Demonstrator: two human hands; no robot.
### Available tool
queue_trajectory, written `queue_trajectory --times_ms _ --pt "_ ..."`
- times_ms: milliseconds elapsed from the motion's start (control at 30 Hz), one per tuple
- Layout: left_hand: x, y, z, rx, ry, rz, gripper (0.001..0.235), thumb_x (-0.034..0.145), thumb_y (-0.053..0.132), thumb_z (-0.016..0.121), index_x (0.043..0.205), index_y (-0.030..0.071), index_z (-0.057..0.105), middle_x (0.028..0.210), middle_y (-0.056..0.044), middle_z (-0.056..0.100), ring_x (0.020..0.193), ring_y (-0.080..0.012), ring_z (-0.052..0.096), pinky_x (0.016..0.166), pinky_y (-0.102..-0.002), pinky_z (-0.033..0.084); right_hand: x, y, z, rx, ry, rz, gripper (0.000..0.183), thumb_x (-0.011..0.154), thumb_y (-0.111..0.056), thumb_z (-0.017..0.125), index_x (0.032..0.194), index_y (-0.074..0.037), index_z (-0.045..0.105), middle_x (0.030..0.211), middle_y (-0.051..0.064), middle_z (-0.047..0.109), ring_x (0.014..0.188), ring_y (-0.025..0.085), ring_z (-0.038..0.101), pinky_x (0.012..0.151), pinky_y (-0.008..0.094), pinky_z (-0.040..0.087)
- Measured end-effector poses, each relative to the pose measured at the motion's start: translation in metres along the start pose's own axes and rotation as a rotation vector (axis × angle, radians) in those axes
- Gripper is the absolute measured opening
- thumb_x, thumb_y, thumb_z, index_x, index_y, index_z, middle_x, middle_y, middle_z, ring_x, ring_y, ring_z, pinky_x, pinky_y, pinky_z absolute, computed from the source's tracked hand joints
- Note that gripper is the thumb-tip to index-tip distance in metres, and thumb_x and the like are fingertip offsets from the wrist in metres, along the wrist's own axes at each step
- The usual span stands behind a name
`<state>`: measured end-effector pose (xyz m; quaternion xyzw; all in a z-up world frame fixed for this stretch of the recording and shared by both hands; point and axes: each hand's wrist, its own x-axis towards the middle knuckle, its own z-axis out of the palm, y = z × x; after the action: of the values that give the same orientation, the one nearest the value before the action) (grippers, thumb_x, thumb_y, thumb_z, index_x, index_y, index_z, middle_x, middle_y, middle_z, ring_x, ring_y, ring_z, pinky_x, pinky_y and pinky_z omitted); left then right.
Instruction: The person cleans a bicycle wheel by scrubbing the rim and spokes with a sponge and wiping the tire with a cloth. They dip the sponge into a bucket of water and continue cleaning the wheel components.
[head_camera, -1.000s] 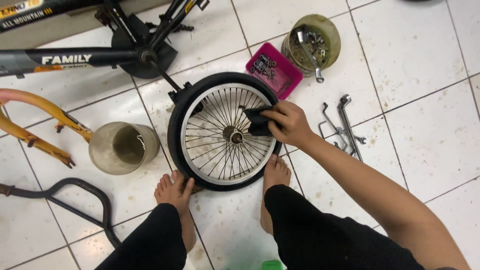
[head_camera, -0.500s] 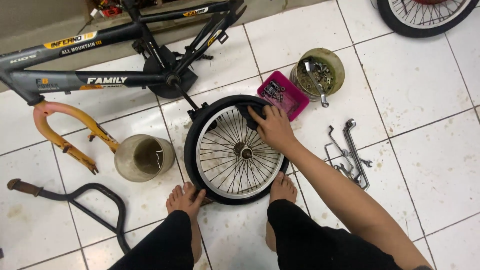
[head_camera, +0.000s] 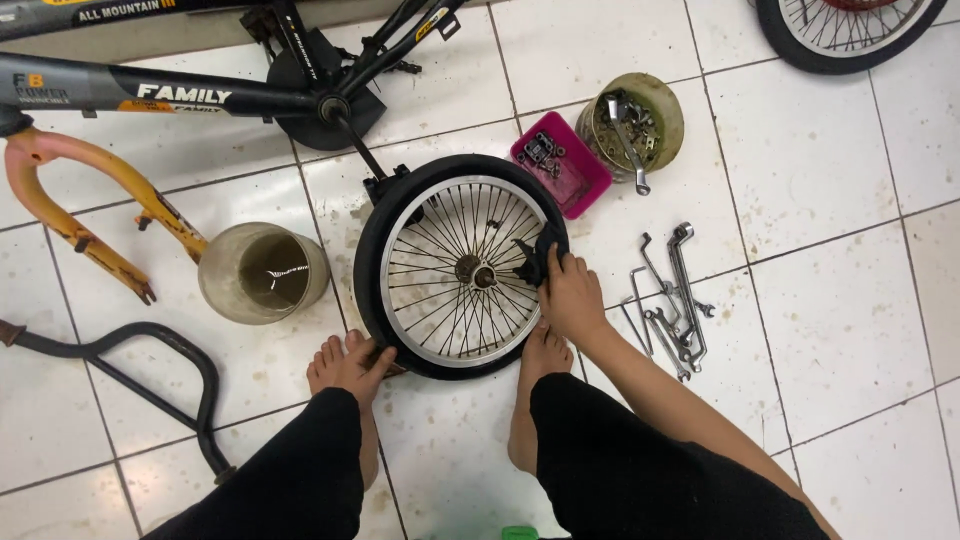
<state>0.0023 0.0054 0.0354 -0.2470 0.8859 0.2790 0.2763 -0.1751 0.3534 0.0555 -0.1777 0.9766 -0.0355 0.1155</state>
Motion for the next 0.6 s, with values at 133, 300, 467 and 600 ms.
queue_trajectory --times_ms 133,300,467,600 --pt "-0.001 0.001 -0.002 0.002 -0.012 0.009 0.072 0.082 0.094 0.037 0.127 0.045 0.065 0.145 -0.029 0.047 0.141 -0.0422 0.037 0.119 -0.049 0.022 -0.022 -0.003 0.021 0.019 -0.133 0.049 0.062 0.093 -0.027 0.057 0.145 0.007 0.052 0.113 0.023 0.065 0.106 0.035 0.062 0.08 0.044 0.052" --pt "-0.003 0.002 -0.007 -0.011 -0.052 0.005 0.072 0.082 0.094 0.037 0.132 0.048 0.061 0.148 -0.031 0.044 0.143 -0.044 0.034 0.12 -0.049 0.02 -0.044 -0.016 0.027 0.125 -0.261 0.066 0.056 0.092 -0.025 0.056 0.131 0.015 0.059 0.11 0.03 0.067 0.102 0.041 0.066 0.078 0.045 0.056" --pt "-0.009 0.009 -0.015 -0.052 -0.055 0.0 0.074 0.084 0.093 0.038 0.13 0.042 0.064 0.146 -0.029 0.048 0.144 -0.0442 0.033 0.122 -0.051 0.016 -0.069 -0.027 0.069 0.188 -0.371 0.039 0.056 0.087 -0.031 0.06 0.123 0.011 0.064 0.106 0.03 0.067 0.099 0.043 0.069 0.076 0.047 0.06" --pt "-0.029 0.028 -0.042 -0.273 -0.039 0.061 0.064 0.089 0.082 0.049 0.125 0.032 0.07 0.135 -0.019 0.062 0.138 -0.0406 0.043 0.122 -0.048 0.02 -0.071 -0.043 0.064 0.11 -0.431 -0.022 0.051 0.088 -0.033 0.058 0.118 0.006 0.067 0.104 0.028 0.069 0.095 0.041 0.071 0.077 0.048 0.061"
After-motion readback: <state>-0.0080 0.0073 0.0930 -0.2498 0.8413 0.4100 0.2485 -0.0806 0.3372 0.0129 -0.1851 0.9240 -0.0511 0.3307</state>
